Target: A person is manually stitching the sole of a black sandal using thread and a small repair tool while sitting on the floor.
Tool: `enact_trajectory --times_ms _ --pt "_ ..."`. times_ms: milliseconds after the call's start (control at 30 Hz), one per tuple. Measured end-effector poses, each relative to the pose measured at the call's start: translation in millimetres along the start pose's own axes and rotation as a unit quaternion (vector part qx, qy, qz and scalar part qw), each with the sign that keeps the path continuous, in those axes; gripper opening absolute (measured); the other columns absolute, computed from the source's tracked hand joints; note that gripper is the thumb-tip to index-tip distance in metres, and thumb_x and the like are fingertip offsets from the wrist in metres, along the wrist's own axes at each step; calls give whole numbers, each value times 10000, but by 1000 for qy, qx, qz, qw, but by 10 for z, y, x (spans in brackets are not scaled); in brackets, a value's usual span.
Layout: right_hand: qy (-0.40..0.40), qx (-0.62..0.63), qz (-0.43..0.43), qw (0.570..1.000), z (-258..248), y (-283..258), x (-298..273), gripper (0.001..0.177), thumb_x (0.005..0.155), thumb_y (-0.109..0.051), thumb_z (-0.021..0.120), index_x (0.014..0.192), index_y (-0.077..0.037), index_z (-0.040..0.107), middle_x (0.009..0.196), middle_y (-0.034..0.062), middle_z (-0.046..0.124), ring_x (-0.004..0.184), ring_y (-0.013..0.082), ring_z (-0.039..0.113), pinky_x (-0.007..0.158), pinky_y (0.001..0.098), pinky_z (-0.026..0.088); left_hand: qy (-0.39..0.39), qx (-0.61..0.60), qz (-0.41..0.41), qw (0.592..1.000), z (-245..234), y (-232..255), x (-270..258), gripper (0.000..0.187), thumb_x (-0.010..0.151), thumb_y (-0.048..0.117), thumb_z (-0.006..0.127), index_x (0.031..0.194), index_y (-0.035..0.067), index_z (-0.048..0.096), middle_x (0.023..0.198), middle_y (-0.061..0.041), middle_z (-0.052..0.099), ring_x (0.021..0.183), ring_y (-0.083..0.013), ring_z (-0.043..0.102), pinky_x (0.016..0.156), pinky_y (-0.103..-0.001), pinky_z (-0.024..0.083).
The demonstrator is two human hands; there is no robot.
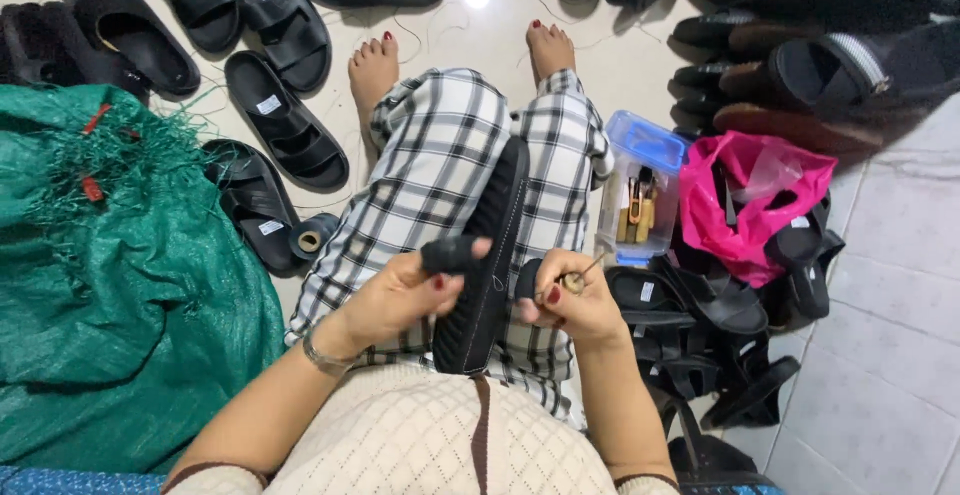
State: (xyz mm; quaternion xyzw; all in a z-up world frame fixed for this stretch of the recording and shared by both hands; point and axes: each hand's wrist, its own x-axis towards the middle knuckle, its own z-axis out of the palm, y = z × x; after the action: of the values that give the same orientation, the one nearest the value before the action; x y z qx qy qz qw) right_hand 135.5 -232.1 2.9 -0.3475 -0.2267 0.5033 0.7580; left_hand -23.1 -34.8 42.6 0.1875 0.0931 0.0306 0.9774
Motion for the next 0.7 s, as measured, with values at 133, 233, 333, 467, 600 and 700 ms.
enact_trajectory --times_ms 133,233,333,467,600,700 --pt "60 -27 -9 998 -91 75 -7 167 934 40 584 780 97 550 437 137 489 319 104 358 315 237 336 102 744 144 644 -115 -53 -123 475 916 463 699 699 44 647 632 -176 552 597 -394 639 510 -426 496" --pt "103 -94 -29 990 46 54 86 169 953 56 570 786 81 558 434 63 427 337 96 370 350 223 351 90 797 150 578 -348 -266 -344 570 962 467 649 566 68 558 552 -162 484 530 -371 592 475 -421 466" --pt "138 -200 -31 970 129 58 130 156 946 23 615 794 57 605 442 39 462 353 86 407 372 211 363 96 772 107 619 -382 -323 -531 572 959 435 651 513 96 533 498 -124 462 473 -328 586 425 -341 451" --pt "170 -347 -27 922 178 160 223 171 928 -44 699 771 14 666 434 20 496 395 56 418 403 184 346 95 718 57 687 -427 -355 -691 592 969 370 640 453 119 491 445 -93 437 456 -297 581 416 -297 432" --pt "170 -346 36 922 194 8 138 127 934 -89 667 831 -52 604 724 -42 515 595 43 398 562 180 341 79 722 30 687 -410 -341 -749 516 946 243 642 484 57 505 445 -62 477 472 -193 432 480 -337 425" --pt "157 -244 105 951 56 -324 73 78 894 -13 665 955 -61 657 739 77 722 461 32 516 356 149 343 91 663 -263 695 -964 -40 -828 533 1000 470 449 704 125 727 733 -9 660 736 -129 576 765 -270 494"
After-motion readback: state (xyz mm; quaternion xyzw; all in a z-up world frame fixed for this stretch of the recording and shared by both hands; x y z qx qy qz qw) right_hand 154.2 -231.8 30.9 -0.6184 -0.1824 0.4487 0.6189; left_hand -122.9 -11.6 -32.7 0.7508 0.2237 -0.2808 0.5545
